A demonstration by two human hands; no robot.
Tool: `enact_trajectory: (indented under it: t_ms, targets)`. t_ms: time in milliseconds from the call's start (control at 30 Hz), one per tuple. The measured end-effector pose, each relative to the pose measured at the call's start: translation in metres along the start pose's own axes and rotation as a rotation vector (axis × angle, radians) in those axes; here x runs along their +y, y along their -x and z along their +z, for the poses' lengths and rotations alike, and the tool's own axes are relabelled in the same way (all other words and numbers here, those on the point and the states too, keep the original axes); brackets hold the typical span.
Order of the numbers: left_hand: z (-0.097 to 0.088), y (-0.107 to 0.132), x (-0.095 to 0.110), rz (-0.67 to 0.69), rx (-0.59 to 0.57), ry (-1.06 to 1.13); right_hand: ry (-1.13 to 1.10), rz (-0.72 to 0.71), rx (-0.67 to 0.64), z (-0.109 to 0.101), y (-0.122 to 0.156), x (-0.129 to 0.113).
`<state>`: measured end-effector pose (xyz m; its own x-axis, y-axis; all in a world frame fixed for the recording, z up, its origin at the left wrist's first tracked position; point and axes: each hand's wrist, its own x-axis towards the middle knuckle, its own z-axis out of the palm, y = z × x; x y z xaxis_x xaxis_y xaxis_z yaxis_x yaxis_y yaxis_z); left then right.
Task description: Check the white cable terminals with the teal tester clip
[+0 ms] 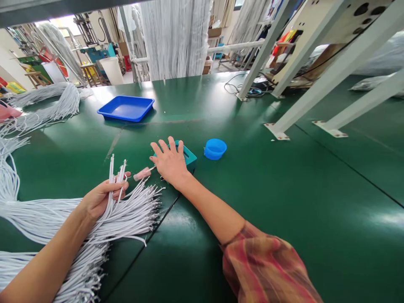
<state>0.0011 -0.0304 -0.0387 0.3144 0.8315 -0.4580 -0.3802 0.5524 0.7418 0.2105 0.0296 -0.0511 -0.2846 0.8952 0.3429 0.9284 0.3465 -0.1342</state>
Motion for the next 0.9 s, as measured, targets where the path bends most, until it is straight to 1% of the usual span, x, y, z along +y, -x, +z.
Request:
enact_trajectory:
  t_ms: [167, 333, 400, 467, 533, 633, 700, 767, 833, 900]
  targets:
    - [-0.002, 0.002, 0.000, -0.001, -0.062, 0.002, -0.029, -0.015, 0.010, -0.002, 0.000, -0.001]
    - [-0.003, 0.000, 0.000, -0.013, -0.076, -0.012, -0.137, -0.067, 0.093, -0.007, -0.002, -0.005]
    - [-0.003, 0.001, -0.001, -0.019, -0.070, -0.034, -0.265, -0.092, 0.117, -0.013, -0.001, -0.009]
    - [-0.001, 0.002, -0.002, -0.011, -0.055, -0.080, -0.457, -0.111, 0.105, -0.021, 0.001, -0.017]
    - [0.002, 0.004, -0.004, 0.012, -0.039, -0.142, -0.674, -0.093, 0.034, -0.029, 0.004, -0.025]
    - [0.006, 0.006, -0.007, 0.054, -0.017, -0.238, -0.946, 0.016, -0.099, -0.034, 0.010, -0.036]
    - [0.008, 0.005, -0.009, 0.116, 0.046, -0.273, -1.051, 0.082, -0.130, -0.032, 0.012, -0.039]
    - [0.009, 0.004, -0.011, 0.228, 0.167, -0.269, -1.102, 0.109, -0.119, -0.028, 0.013, -0.040]
    - [0.010, 0.002, -0.012, 0.350, 0.267, -0.280, -1.136, 0.093, -0.092, -0.026, 0.013, -0.041]
    - [0.011, 0.001, -0.013, 0.429, 0.298, -0.353, -1.159, 0.064, -0.073, -0.026, 0.014, -0.042]
